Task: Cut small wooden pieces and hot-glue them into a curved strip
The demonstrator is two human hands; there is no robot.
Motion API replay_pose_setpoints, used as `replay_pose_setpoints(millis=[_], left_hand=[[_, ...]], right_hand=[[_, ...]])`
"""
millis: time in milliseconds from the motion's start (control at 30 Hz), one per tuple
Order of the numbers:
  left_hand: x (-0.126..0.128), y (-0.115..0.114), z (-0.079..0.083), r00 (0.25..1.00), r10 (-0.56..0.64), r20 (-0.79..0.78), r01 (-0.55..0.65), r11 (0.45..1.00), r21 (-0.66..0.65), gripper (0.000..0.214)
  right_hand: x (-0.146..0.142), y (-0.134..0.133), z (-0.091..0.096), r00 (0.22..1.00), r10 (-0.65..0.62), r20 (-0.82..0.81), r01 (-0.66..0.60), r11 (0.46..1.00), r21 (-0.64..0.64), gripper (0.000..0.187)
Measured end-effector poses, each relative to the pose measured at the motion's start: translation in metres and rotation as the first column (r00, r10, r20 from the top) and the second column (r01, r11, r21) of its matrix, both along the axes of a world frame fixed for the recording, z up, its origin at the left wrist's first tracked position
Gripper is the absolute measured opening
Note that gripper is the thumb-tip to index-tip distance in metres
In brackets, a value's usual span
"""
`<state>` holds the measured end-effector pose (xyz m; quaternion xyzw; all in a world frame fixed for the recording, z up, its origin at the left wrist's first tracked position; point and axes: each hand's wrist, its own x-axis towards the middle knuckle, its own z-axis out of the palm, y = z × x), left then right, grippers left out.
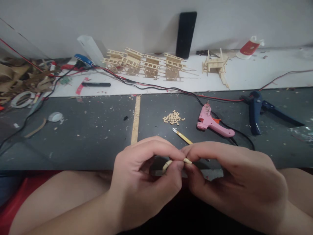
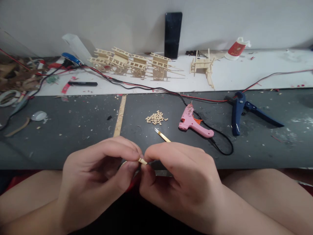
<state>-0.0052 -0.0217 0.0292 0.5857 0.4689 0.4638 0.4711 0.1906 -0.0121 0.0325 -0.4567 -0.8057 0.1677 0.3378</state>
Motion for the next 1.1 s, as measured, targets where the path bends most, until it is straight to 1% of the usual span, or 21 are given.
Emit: replay_pose_setpoints(millis=[167,267,500,600,700,800,867,933,967,1033,1100], left_hand=[[0.001,0.000,-0.001,0.997,0.061,0.042,-0.058,0.996,-0.069,0.023],[0.002,0.000,0.000,0.994,0.079,0.081,-0.070,0.991,-0.111,0.023],[0.003,-0.002,0.000,0.993,0.091,0.076,-0.082,0.990,-0.114,0.023],[0.003,0.000,0.001,0.990,0.108,0.095,-0.091,0.981,-0.173,0.020],[0.002,0.006,0.000,0.979,0.170,0.110,-0.129,0.943,-0.308,0.012],[-0.001,0.012,-0.006,0.956,0.246,0.159,-0.158,0.890,-0.428,0.005],[-0.002,0.016,-0.012,0.920,0.307,0.243,-0.146,0.845,-0.514,0.011],[-0.003,0.019,-0.016,0.870,0.354,0.344,-0.095,0.804,-0.587,0.017],[-0.002,0.019,-0.017,0.845,0.366,0.390,-0.063,0.792,-0.607,0.020],[-0.001,0.021,-0.017,0.806,0.383,0.452,-0.021,0.780,-0.625,0.025],[0.000,0.021,-0.017,0.784,0.398,0.477,-0.009,0.775,-0.632,0.029]], right_hand=[[0.002,0.001,0.001,1.000,0.001,-0.030,-0.002,0.999,-0.040,0.009],[0.005,0.003,0.001,0.999,-0.010,-0.049,0.007,0.999,-0.047,0.009],[0.004,0.002,0.000,1.000,-0.008,-0.003,0.008,1.000,-0.015,0.012],[0.007,0.003,0.000,1.000,-0.004,-0.019,0.003,1.000,-0.018,0.010],[0.011,0.006,-0.003,1.000,-0.017,-0.026,0.016,0.999,-0.030,0.009],[0.012,0.009,-0.012,0.989,-0.133,-0.057,0.131,0.991,-0.038,0.011],[0.011,0.011,-0.018,0.977,-0.196,-0.085,0.192,0.980,-0.052,0.014],[0.009,0.012,-0.022,0.976,-0.192,-0.098,0.185,0.979,-0.081,0.013],[0.009,0.013,-0.024,0.978,-0.181,-0.107,0.171,0.980,-0.097,0.012],[0.007,0.013,-0.025,0.978,-0.166,-0.126,0.149,0.980,-0.131,0.010],[0.005,0.013,-0.026,0.980,-0.143,-0.136,0.120,0.979,-0.163,0.006]])
